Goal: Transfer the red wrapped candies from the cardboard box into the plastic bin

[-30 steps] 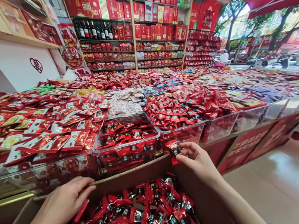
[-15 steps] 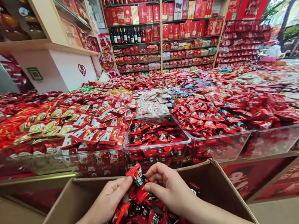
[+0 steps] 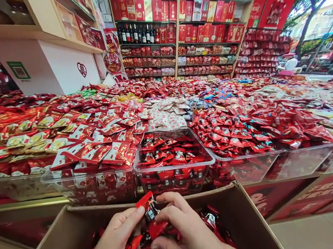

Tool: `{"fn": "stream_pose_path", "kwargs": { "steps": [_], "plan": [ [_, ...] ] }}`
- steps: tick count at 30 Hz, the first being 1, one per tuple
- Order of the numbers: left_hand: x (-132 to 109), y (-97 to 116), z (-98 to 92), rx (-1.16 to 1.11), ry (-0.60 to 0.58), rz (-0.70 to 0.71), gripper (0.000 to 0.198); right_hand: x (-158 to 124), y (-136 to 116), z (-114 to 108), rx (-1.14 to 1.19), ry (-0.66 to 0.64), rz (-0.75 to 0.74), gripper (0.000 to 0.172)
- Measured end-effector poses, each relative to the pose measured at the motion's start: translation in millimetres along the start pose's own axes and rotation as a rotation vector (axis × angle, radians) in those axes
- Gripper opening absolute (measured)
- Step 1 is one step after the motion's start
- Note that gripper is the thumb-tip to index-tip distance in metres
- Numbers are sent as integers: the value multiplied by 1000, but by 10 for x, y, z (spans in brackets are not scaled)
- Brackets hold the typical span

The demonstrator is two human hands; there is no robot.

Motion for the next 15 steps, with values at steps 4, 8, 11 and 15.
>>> {"fn": "stream_pose_path", "kwargs": {
  "steps": [4,8,11,15],
  "plan": [
    [-80,58,24,141,-156,28,38,20,-28,-33,58,-31,12,14],
    [-90,9,16,185,-151,-29,42,46,-42,-67,-84,-24,-93,15],
    [-80,-48,9,147,5,-45,42,41,-46,-40,-323,71,-234,14],
    [-135,-53,77,154,43,-148,47,-7,-85,34,-521,109,-403,26]
  ]
}}
Point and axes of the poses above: each hand's wrist, its own x-axis towards the middle knuckle, its own z-axis out of the palm, y = z × x, the point moved 2 cm from there along x, towards the middle knuckle, and after that the axes turned 14 degrees about -x, right-handed, at the moved point
